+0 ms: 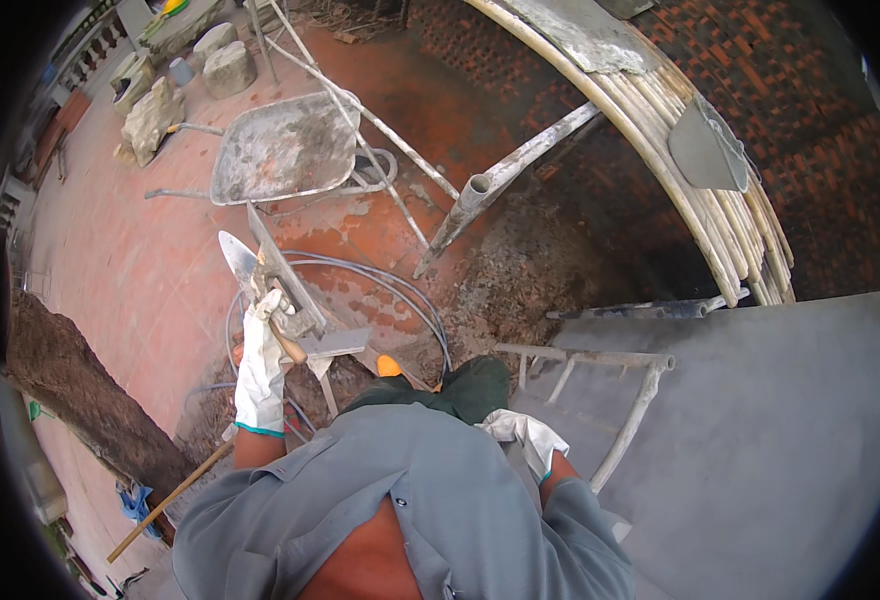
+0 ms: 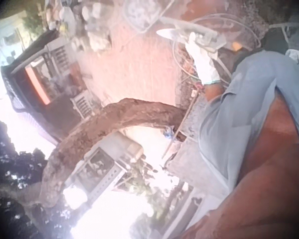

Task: The person puts on white work gloves, then uses a trowel and a float to scoop wet cement from a bucket and apply it to a brick wall. They spread and smooth the cement across the wall surface using the float.

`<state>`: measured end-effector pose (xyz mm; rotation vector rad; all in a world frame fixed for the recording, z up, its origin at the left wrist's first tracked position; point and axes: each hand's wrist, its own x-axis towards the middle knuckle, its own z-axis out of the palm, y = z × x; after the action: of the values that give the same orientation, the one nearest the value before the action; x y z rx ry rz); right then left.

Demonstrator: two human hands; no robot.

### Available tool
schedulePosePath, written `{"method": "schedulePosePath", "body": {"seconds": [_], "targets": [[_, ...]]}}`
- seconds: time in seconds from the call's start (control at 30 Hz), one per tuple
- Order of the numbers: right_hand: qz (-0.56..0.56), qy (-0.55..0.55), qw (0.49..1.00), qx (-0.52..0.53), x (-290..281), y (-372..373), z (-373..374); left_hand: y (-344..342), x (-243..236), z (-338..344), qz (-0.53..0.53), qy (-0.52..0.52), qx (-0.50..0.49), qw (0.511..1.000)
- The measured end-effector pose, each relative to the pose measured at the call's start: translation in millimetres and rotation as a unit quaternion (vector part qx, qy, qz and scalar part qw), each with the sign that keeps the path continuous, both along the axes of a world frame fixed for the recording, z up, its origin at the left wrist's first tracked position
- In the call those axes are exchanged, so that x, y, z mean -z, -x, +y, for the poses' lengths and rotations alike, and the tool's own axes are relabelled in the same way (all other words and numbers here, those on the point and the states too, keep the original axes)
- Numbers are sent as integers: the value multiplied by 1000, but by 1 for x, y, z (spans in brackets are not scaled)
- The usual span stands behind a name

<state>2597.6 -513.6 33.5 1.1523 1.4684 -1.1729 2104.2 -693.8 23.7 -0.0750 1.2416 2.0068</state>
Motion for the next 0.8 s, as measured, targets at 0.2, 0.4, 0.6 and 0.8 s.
{"method": "schedulePosePath", "body": {"seconds": [0.2, 0.4, 0.6, 0.8], "targets": [[370, 1, 827, 424, -131, 19, 109, 28, -35, 15, 65, 16, 14, 998], [452, -221, 739, 448, -213, 55, 210, 55, -91, 49, 163, -10, 11, 986], [449, -274, 718, 456, -240, 112, 273, 80, -130, 65, 207, -22, 9, 978], [426, -308, 780, 338, -219, 188, 310, 110, -120, 90, 203, -1, 19, 979]]}}
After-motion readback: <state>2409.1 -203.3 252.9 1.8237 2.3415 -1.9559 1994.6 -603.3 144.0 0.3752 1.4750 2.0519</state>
